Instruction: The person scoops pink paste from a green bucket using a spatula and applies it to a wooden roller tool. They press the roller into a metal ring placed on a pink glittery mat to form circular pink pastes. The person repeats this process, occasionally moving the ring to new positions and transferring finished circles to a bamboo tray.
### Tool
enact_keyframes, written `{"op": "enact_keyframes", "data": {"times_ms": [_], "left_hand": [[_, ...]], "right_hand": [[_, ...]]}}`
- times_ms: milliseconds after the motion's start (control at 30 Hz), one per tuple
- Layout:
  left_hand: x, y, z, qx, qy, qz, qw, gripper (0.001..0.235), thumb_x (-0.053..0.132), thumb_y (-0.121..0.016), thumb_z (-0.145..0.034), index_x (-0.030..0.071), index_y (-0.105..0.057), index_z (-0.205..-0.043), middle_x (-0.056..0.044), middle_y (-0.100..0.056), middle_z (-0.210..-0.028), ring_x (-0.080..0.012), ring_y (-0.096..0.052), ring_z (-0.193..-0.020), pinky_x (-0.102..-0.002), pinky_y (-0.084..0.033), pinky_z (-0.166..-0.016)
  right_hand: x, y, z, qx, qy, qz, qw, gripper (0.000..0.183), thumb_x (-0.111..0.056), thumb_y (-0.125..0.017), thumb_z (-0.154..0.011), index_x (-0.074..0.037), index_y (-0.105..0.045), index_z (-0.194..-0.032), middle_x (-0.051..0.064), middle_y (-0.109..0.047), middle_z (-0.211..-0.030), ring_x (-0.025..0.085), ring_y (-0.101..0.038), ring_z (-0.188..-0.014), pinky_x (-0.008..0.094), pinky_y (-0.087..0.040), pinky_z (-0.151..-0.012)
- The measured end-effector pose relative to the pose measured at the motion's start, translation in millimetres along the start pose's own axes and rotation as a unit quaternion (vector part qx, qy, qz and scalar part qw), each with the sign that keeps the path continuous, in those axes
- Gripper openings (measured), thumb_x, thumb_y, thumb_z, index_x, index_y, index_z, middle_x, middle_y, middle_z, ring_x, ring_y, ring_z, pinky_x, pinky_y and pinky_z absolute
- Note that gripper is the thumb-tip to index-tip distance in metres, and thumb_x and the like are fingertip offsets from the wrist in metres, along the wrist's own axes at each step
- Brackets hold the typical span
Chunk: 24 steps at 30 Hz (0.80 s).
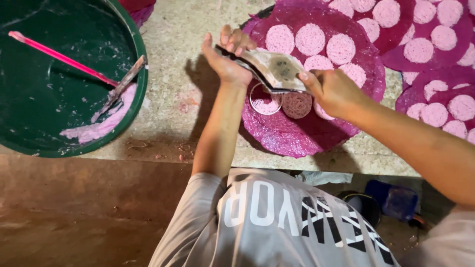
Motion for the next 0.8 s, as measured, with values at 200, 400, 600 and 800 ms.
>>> {"op": "enact_keyframes", "data": {"times_ms": [200, 400, 600, 800], "left_hand": [[22, -5, 13, 0.042, -0.029, -0.048, 0.998, 0.043, 0.053, -0.037, -0.096, 0.018, -0.042, -0.072, 0.008, -0.034, -0.058, -0.0105, -0.033, -0.053, -0.033, -0.036, -0.061], [-14, 17, 19, 0.19, -0.031, -0.01, 0.981, 0.044, 0.053, -0.035, -0.097, 0.019, -0.04, -0.069, 0.009, -0.034, -0.055, -0.0087, -0.03, -0.048, -0.029, -0.03, -0.054], [-24, -4, -11, 0.081, -0.005, 0.01, 0.997, 0.041, 0.052, -0.035, -0.093, 0.018, -0.043, -0.07, 0.006, -0.038, -0.056, -0.0118, -0.039, -0.05, -0.033, -0.04, -0.059], [-6, -12, 29, 0.183, 0.206, -0.221, 0.935, 0.078, 0.059, -0.013, -0.1, 0.0, -0.055, -0.128, -0.014, -0.064, -0.11, -0.0219, -0.066, -0.091, -0.036, -0.052, -0.086]], "right_hand": [[-5, -19, -5, -0.018, 0.022, -0.074, 0.997, 0.072, -0.053, -0.03, -0.11, 0.001, -0.067, -0.081, 0.018, -0.059, -0.061, 0.031, -0.057, -0.055, 0.05, -0.051, -0.064], [13, -3, -6, -0.093, -0.054, -0.025, 0.994, 0.067, -0.056, -0.025, -0.106, -0.005, -0.064, -0.085, 0.014, -0.057, -0.06, 0.029, -0.057, -0.05, 0.048, -0.057, -0.053], [26, 11, -10, -0.011, -0.042, 0.017, 0.999, 0.077, -0.06, -0.029, -0.109, -0.002, -0.067, -0.076, 0.014, -0.054, -0.057, 0.027, -0.053, -0.05, 0.048, -0.049, -0.055], [56, 1, 1, 0.028, -0.013, -0.126, 0.992, 0.076, -0.061, -0.037, -0.106, 0.001, -0.064, -0.072, 0.012, -0.055, -0.057, 0.024, -0.052, -0.051, 0.043, -0.045, -0.052]]}}
Point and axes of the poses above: each hand's wrist, its own z-axis away from the middle knuckle, its own y-axis out of the back of the hand, x = y × z, the point moved 2 cm from there along -z, towards the middle knuckle
